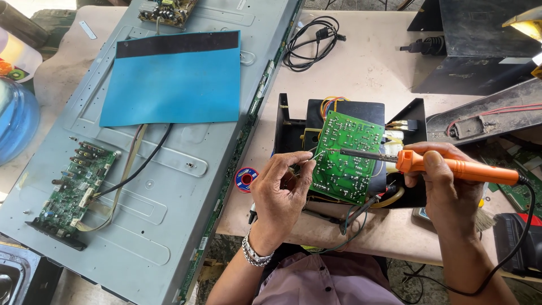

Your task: Soldering components on a circuit board and testing the circuitry using a multimeter.

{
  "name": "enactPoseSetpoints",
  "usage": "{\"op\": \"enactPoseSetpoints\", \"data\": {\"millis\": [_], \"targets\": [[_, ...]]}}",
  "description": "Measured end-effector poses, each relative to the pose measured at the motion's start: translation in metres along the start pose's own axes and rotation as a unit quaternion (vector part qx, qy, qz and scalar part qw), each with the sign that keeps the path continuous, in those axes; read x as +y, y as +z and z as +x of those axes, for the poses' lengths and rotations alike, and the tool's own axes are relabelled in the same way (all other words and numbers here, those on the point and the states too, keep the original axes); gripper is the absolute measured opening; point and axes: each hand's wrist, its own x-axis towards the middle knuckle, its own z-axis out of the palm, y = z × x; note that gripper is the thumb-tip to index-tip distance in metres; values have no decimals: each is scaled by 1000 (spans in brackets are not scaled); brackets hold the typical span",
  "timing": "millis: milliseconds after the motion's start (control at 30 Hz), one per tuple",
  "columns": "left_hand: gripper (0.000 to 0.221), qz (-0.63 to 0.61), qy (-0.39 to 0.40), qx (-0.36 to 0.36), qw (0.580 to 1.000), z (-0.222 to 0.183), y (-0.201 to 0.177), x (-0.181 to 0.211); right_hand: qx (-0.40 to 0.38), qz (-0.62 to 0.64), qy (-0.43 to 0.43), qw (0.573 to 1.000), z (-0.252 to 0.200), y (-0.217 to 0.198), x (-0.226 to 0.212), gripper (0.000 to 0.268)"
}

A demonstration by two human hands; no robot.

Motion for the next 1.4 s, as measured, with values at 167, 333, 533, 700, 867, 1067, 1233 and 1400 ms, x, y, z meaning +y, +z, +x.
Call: {"op": "enactPoseSetpoints", "data": {"millis": [167,333,533,700,867,1067,1233,1400], "targets": [[8,5,8,1,1000,0,0,-2,-1,-18,-1,1000,0,1,0,24],[9,1,11,-1,1000,0,0,-3,-8,-23,-5,1000,0,2,0,25],[10,0,6,-4,1000,1,0,-3,-7,-26,-7,1000,0,3,-2,25],[12,-7,15,-8,1000,-1,0,-4,-8,-35,-5,999,0,4,-6,24],[10,3,21,-11,1000,0,0,-3,-12,-41,-7,999,0,3,-4,24],[12,-5,18,6,1000,-2,0,-4,-16,-47,-15,999,-1,5,-8,25],[11,-19,3,27,999,-3,-2,-5,-15,-43,-15,999,-1,2,-2,25],[11,-15,-4,25,1000,-2,-4,-4,66,32,-3,997,-2,-6,11,24]]}}
